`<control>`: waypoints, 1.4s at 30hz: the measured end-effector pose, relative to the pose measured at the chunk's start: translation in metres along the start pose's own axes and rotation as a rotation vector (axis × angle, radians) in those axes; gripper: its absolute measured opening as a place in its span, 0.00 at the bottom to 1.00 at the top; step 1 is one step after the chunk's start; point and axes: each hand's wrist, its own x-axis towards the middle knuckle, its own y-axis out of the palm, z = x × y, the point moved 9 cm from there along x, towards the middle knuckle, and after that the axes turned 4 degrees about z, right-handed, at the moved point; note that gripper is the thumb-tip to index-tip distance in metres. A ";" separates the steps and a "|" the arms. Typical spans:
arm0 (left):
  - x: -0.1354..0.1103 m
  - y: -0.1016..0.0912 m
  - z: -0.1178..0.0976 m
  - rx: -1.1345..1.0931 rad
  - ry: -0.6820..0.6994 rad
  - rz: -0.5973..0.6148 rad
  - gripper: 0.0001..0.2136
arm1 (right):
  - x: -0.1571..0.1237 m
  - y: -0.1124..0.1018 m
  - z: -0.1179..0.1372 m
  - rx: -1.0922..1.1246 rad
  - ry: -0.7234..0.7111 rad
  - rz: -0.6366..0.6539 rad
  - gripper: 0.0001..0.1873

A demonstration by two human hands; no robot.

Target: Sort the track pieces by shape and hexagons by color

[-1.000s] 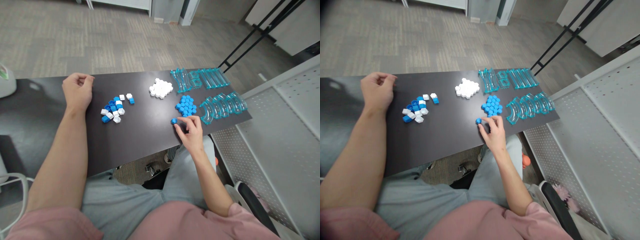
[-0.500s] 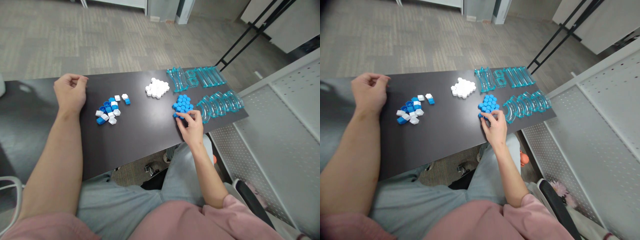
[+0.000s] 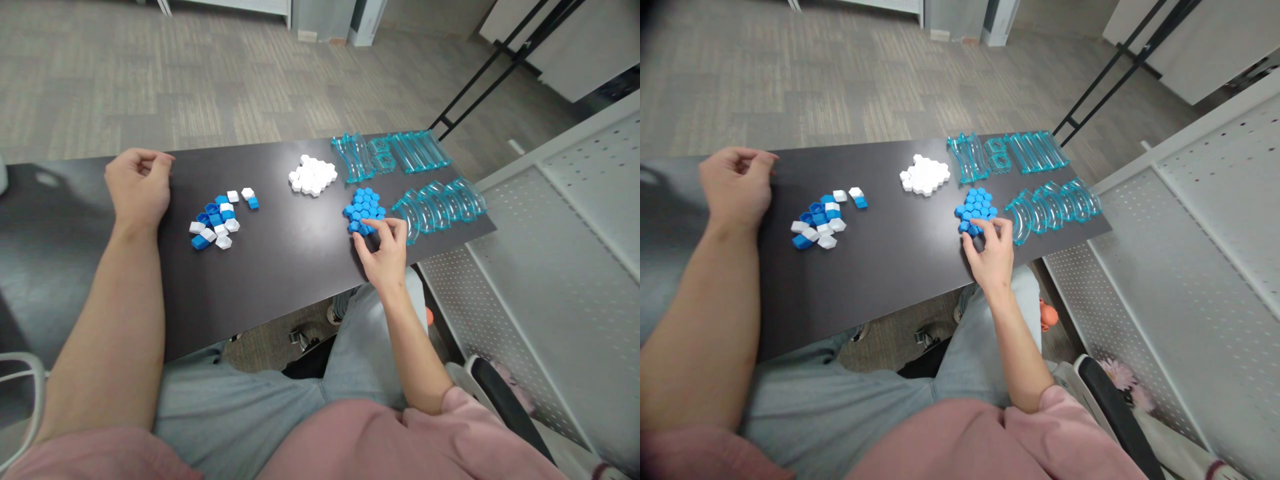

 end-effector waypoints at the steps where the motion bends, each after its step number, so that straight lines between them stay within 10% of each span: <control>1: 0.001 0.000 0.001 0.000 0.000 -0.001 0.03 | 0.000 0.001 -0.001 0.000 0.008 0.002 0.15; 42: -0.001 0.002 -0.001 0.024 -0.023 0.018 0.05 | 0.000 0.000 -0.010 -0.007 0.038 -0.051 0.17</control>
